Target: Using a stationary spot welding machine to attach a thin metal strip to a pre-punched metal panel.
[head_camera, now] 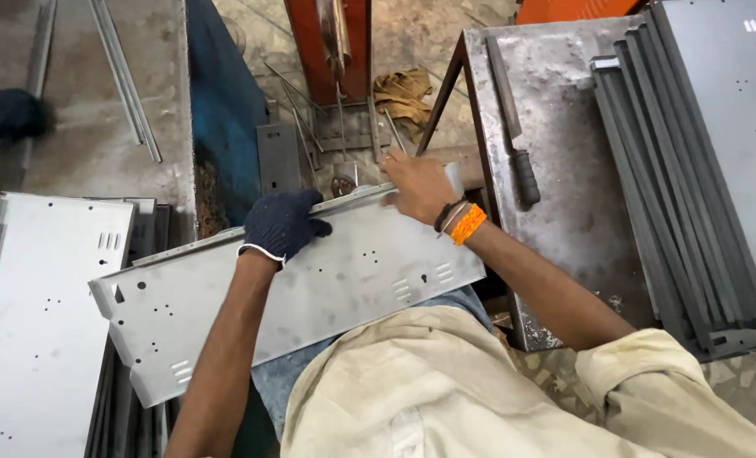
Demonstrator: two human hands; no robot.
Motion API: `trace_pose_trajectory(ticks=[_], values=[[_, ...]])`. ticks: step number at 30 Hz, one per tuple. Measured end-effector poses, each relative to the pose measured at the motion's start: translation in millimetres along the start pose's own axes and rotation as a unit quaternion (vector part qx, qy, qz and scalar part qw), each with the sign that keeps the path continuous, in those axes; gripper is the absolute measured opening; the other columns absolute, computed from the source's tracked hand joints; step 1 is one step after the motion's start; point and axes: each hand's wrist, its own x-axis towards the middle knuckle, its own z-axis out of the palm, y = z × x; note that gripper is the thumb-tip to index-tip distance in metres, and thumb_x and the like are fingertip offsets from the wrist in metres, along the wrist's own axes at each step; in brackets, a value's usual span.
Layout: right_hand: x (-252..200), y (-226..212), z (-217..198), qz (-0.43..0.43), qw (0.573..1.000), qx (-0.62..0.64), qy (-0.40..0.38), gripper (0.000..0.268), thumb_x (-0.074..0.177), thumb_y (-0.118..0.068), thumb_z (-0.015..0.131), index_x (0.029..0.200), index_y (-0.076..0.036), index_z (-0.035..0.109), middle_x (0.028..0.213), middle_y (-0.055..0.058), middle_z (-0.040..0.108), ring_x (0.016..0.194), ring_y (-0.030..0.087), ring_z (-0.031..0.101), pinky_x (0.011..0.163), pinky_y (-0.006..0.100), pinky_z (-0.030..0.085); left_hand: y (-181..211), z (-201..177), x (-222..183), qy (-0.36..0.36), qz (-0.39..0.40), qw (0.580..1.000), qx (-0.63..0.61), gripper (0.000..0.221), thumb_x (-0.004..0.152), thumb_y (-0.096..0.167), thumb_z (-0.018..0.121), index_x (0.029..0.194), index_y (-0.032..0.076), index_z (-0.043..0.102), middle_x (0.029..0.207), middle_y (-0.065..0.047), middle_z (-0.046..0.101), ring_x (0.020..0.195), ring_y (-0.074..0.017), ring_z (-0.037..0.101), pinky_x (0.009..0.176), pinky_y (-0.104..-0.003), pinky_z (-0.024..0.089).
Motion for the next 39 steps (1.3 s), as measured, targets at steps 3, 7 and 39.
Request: trace_pose_trajectory(ticks=[3, 7, 39], values=[[11, -25, -4, -0.067, 0.985, 0.150, 0.051, 0.064, 0.072, -0.034, 0.088, 0.120, -0.003, 0.058, 0.101, 0.018, 0.067, 0.093, 0.041, 0.065, 0.072, 0.052, 0.051, 5, -6, -1, -0.016, 0.012, 1.000, 0.022, 0.048, 0.075, 0.045, 0.084, 0.113, 0.017, 0.073, 0.102, -0.013, 0.075, 0.096, -0.0382, 0.070, 0.081, -0.053, 0.054], [10, -20, -4, -0.011, 0.993, 0.074, -0.091, 0.053, 0.086, -0.051, 0.082, 0.112, -0.009, 0.063, 0.082, 0.013, 0.072, 0.086, 0.038, 0.068, 0.075, 0.053, 0.050, 4, -6, 0, 0.008, 0.027, 1.000, 0.014, 0.050, 0.072, 0.042, 0.084, 0.113, 0.016, 0.073, 0.099, -0.014, 0.075, 0.094, -0.0385, 0.070, 0.080, -0.053, 0.054], [-88, -5, 73, 0.245, 0.925, 0.290, 0.028, 0.037, 0.088, -0.040, 0.075, 0.095, -0.005, 0.077, 0.072, 0.012, 0.073, 0.062, 0.020, 0.066, 0.060, 0.036, 0.050, -333, -15, -210, 0.323, -0.224, 0.918, -0.048, 0.034, 0.115, 0.026, 0.060, 0.140, 0.003, 0.067, 0.125, -0.019, 0.071, 0.113, -0.0354, 0.068, 0.095, -0.042, 0.051]])
